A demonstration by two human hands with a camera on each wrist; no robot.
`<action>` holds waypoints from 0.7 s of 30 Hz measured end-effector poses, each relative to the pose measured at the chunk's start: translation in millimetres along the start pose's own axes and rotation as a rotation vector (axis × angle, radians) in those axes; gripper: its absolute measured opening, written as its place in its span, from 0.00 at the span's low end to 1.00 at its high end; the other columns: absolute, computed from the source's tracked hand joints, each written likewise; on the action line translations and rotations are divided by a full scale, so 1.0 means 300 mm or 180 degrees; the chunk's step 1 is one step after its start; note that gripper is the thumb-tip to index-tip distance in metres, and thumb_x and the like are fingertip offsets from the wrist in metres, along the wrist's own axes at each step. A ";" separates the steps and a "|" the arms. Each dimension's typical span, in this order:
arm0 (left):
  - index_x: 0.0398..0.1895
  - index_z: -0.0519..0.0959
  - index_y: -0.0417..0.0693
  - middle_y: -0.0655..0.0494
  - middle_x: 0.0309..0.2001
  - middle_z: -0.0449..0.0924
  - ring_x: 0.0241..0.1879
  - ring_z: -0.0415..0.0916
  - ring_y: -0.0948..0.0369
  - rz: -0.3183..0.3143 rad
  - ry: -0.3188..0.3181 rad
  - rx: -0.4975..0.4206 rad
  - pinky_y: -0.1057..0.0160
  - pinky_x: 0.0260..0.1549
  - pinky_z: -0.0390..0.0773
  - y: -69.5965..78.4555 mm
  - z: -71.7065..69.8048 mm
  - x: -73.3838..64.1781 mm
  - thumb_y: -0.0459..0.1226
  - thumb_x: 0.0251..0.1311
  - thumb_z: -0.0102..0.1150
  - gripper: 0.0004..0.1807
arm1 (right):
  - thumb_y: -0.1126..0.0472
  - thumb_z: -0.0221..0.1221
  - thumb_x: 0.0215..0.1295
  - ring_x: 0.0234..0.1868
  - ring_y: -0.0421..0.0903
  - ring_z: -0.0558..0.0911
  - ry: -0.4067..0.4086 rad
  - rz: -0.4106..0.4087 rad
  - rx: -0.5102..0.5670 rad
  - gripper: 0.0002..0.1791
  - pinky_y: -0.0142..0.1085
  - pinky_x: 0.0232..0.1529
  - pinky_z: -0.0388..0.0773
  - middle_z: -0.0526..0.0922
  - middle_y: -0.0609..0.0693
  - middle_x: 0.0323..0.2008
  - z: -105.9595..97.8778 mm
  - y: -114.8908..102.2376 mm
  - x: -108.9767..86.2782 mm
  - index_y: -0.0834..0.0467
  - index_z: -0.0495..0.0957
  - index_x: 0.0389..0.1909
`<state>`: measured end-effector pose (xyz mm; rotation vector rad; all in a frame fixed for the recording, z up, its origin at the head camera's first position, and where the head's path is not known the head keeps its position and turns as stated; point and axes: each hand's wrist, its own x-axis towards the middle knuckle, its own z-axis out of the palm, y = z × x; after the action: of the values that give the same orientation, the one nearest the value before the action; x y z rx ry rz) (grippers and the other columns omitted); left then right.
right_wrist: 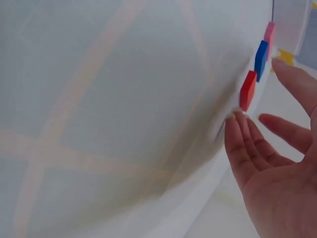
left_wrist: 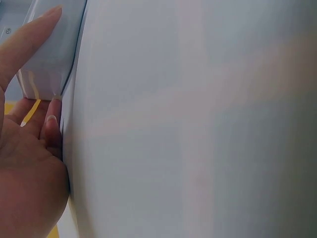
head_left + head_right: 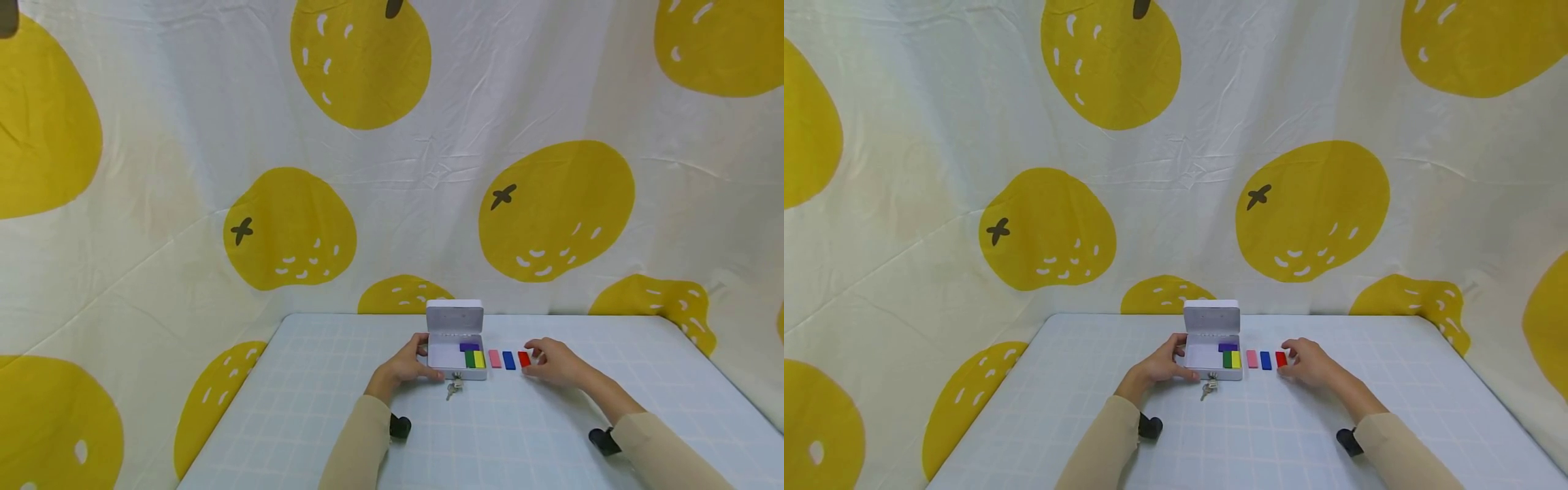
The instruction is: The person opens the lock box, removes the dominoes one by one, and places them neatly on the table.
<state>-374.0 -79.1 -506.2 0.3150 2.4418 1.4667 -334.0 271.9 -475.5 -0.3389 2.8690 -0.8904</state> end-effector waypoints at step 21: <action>0.73 0.64 0.58 0.54 0.55 0.72 0.55 0.67 0.52 -0.0018 0.0000 -0.0022 0.46 0.62 0.66 -0.002 0.003 0.000 0.38 0.44 0.85 0.52 | 0.58 0.73 0.60 0.45 0.53 0.78 0.0071 -0.0437 0.0044 0.31 0.43 0.46 0.82 0.80 0.61 0.50 -0.009 -0.147 -0.010 0.67 0.76 0.61</action>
<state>-373.8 -78.7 -507.2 0.3063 2.4352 1.4724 -323.9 238.9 -448.1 -0.5333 2.8873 -0.9410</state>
